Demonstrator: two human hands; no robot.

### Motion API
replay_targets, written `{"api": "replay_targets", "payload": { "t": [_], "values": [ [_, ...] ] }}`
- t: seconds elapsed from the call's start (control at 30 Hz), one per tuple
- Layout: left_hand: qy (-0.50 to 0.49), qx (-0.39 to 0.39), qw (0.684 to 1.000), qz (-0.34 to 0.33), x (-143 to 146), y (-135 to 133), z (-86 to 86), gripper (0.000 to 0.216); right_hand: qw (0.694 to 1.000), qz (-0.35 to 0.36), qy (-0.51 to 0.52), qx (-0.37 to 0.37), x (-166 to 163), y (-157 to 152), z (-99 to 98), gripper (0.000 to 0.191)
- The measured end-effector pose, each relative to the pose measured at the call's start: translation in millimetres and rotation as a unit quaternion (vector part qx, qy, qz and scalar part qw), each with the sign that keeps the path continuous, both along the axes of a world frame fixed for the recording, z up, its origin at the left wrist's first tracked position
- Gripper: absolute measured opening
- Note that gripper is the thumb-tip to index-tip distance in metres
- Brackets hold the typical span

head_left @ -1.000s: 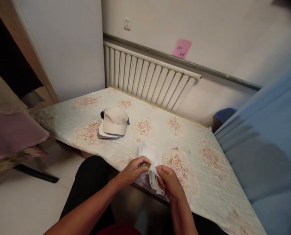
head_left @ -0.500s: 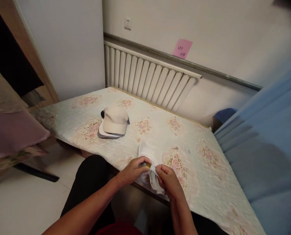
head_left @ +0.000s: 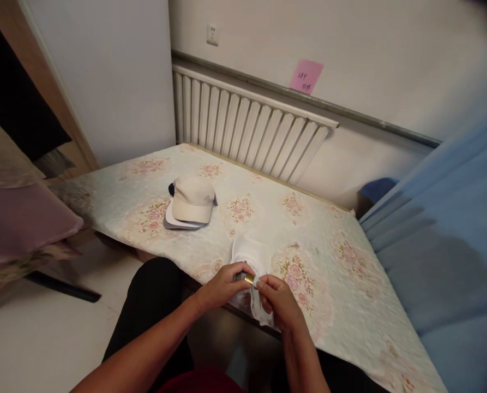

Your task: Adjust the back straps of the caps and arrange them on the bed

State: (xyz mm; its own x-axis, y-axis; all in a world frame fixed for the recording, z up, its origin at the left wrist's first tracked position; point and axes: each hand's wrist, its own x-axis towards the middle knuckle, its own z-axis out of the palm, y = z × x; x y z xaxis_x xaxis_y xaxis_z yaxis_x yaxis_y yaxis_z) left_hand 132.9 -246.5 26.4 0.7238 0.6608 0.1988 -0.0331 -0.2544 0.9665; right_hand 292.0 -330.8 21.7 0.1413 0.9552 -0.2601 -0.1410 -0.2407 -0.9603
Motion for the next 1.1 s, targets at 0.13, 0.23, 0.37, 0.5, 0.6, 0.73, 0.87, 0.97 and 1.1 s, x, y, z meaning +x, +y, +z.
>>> {"api": "replay_targets", "payload": {
  "t": [0.13, 0.23, 0.37, 0.5, 0.6, 0.73, 0.87, 0.97, 1.1],
  "values": [
    [0.003, -0.016, 1.000, 0.003, 1, 0, -3.9, 0.020, 0.999, 0.009, 0.045, 0.009, -2, 0, -1.0, 0.028],
    [0.006, -0.021, 1.000, 0.007, 2, 0, -7.3, 0.021, 0.998, 0.011, 0.052, 0.013, -2, 1, -0.9, 0.029],
    [0.007, -0.025, 1.000, 0.005, 2, 0, -8.8, 0.022, 0.998, 0.014, 0.055, 0.014, -2, 1, -0.1, 0.029],
    [0.006, -0.031, 0.999, 0.003, 2, 0, -8.6, 0.022, 0.998, 0.014, 0.059, 0.013, -3, 1, 1.8, 0.029],
    [0.008, -0.030, 0.999, 0.009, 2, 0, -9.0, 0.021, 0.998, 0.013, 0.059, 0.016, -6, 3, 1.9, 0.029],
    [0.000, -0.017, 1.000, 0.013, 3, 1, -10.6, 0.021, 0.998, 0.009, 0.059, 0.023, -8, 3, -1.2, 0.028],
    [-0.011, -0.018, 1.000, 0.014, 3, 0, -13.6, 0.020, 0.996, 0.010, 0.087, 0.028, -8, 2, -6.7, 0.029],
    [-0.024, -0.006, 1.000, 0.017, 6, -2, -15.9, 0.021, 0.995, 0.016, 0.100, 0.026, -7, 2, -10.3, 0.030],
    [-0.042, 0.001, 0.999, 0.021, 8, -4, -17.4, 0.022, 0.992, 0.026, 0.119, 0.023, -8, 2, -11.1, 0.031]
  ]
}}
